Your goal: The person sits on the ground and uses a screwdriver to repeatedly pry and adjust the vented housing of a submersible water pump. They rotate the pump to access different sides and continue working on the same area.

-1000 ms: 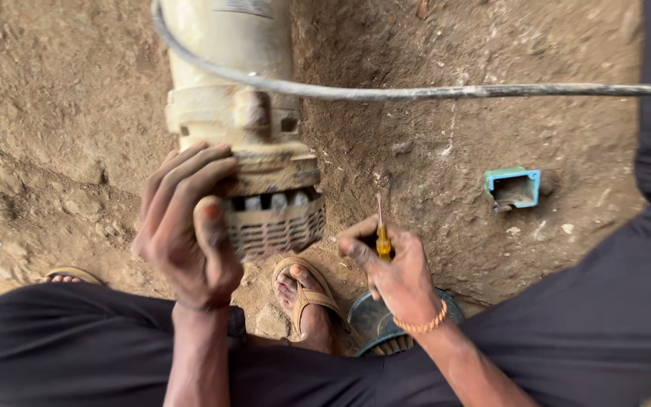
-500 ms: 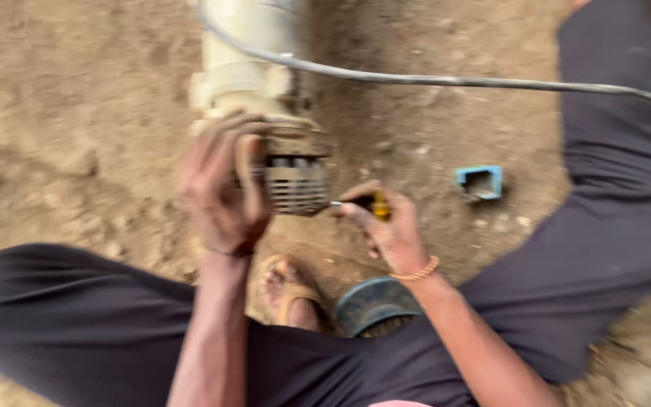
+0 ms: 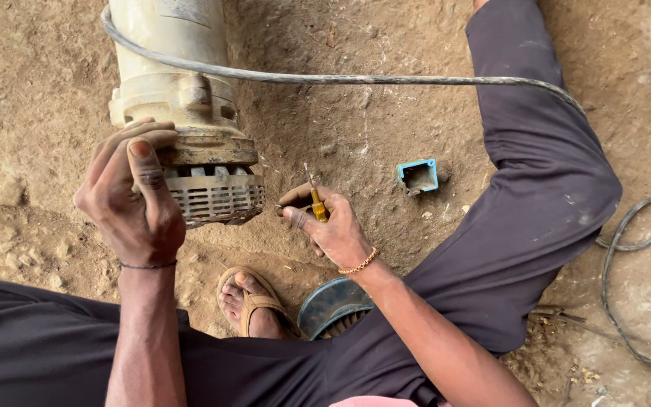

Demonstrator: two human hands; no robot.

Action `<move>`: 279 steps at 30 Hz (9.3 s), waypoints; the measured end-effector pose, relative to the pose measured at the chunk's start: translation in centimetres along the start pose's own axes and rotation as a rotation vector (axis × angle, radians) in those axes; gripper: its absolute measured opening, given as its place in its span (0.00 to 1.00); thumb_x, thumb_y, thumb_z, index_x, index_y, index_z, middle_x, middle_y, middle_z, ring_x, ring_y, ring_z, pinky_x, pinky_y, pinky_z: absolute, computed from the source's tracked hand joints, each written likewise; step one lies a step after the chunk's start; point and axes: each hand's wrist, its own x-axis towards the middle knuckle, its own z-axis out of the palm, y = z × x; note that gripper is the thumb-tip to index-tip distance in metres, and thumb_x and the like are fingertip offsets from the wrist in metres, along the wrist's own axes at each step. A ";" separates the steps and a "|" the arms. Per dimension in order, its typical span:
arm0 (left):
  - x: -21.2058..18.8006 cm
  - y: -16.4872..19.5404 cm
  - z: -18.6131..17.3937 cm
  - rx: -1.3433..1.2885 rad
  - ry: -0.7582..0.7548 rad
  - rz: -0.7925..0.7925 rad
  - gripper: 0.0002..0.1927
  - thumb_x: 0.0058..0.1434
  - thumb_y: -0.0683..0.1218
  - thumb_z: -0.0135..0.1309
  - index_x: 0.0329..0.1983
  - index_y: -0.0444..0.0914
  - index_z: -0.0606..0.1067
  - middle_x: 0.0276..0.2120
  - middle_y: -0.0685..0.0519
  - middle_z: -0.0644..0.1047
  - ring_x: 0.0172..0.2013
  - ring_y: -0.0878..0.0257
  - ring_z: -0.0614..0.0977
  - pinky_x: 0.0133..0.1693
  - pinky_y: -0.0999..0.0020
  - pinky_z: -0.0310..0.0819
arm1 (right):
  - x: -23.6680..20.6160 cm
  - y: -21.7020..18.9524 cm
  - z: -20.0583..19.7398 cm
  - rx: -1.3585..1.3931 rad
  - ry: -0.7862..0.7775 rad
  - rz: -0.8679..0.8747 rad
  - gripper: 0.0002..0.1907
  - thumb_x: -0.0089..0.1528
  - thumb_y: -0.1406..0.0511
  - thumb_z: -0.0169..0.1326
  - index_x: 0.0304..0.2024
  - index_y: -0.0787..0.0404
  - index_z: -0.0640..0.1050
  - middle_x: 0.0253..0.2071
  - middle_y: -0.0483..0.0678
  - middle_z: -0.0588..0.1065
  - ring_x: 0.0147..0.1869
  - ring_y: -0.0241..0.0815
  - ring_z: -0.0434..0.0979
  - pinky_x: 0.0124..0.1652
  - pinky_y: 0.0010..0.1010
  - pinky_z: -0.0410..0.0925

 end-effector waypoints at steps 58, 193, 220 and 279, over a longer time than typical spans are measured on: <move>3.5 4.0 -4.6 -0.141 -0.179 -0.105 0.26 0.82 0.58 0.31 0.58 0.36 0.74 0.54 0.44 0.80 0.50 0.53 0.82 0.50 0.58 0.78 | -0.4 -2.5 -9.6 0.494 0.496 -0.333 0.07 0.69 0.68 0.52 0.47 0.64 0.78 0.35 0.47 0.76 0.24 0.30 0.68 0.19 0.25 0.62; -5.5 -2.8 12.2 -0.171 -0.673 0.030 0.62 0.38 0.48 0.77 0.68 0.26 0.50 0.64 0.28 0.63 0.64 0.39 0.68 0.63 0.56 0.63 | -4.6 -2.5 -4.7 -0.249 0.746 -0.432 0.11 0.67 0.66 0.58 0.50 0.64 0.79 0.35 0.43 0.77 0.20 0.25 0.64 0.17 0.19 0.60; -4.1 -0.7 10.7 -0.117 -0.779 -0.033 0.61 0.37 0.50 0.77 0.68 0.30 0.52 0.61 0.34 0.67 0.58 0.40 0.73 0.59 0.53 0.69 | -5.3 -3.3 -5.5 -0.576 0.675 -0.529 0.08 0.68 0.66 0.60 0.48 0.62 0.82 0.33 0.45 0.74 0.27 0.33 0.68 0.26 0.28 0.61; -5.0 -1.7 12.8 -0.099 -0.799 -0.095 0.55 0.46 0.37 0.69 0.73 0.29 0.50 0.60 0.36 0.70 0.59 0.45 0.74 0.61 0.58 0.72 | -2.9 -8.6 -4.9 -1.181 0.163 -0.460 0.14 0.58 0.86 0.44 0.41 0.72 0.74 0.46 0.49 0.74 0.45 0.41 0.84 0.37 0.27 0.77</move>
